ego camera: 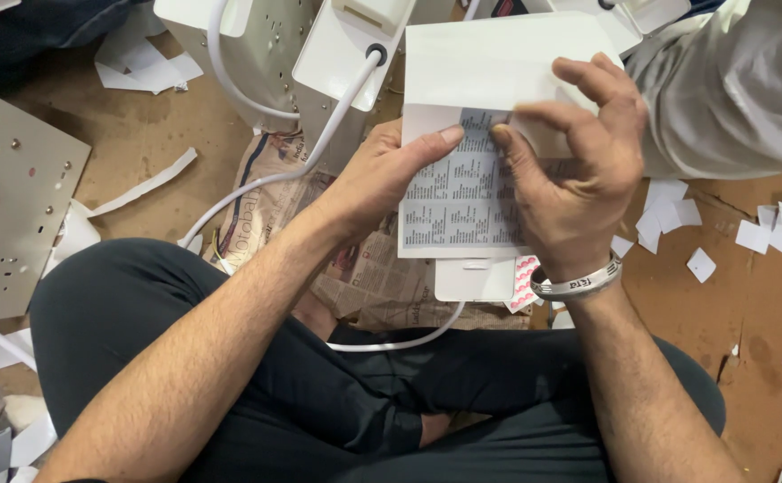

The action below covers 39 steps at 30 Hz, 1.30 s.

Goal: Applying technical specification labels and QC stickers to white electrical power units.

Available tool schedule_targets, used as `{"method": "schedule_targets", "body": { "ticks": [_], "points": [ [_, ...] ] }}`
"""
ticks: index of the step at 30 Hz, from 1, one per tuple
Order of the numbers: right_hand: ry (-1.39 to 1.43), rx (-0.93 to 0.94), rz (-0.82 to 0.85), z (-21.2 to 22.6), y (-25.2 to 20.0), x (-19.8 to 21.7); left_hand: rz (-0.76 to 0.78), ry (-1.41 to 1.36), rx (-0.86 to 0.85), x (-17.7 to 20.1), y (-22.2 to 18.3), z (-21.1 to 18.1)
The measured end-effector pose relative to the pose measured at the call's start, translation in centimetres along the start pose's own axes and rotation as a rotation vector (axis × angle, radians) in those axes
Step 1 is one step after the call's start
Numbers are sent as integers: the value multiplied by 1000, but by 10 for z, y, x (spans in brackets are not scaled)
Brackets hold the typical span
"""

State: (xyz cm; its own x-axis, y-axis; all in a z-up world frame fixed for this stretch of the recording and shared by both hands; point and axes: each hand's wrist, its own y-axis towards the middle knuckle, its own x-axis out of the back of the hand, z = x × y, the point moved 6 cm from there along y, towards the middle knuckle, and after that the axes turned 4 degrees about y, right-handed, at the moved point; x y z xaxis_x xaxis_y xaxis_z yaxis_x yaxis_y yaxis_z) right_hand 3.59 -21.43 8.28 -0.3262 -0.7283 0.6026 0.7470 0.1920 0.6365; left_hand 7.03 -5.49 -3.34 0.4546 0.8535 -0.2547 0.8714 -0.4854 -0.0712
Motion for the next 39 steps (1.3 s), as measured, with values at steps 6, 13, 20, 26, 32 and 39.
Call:
{"method": "schedule_targets", "body": {
  "ticks": [6, 13, 20, 26, 32, 39],
  "points": [
    [-19, -7, 44, -7, -11, -1, -7, -23, 20, 1, 0, 2],
    [23, -1, 23, -7, -13, -2, 7, -84, -15, -1, -1, -1],
    [-10, 24, 49, -12, -13, -3, -33, 16, 32, -2, 2, -2],
    [-43, 121, 33, -9, -13, -6, -98, -38, 9, 3, 4, -5],
    [247, -39, -215, -18, -6, 11, -119, -6, 5, 7, 4, -8],
    [946, -555, -437, -106, -25, 34, -114, -210, 3, 8, -2, -17]
  ]
}}
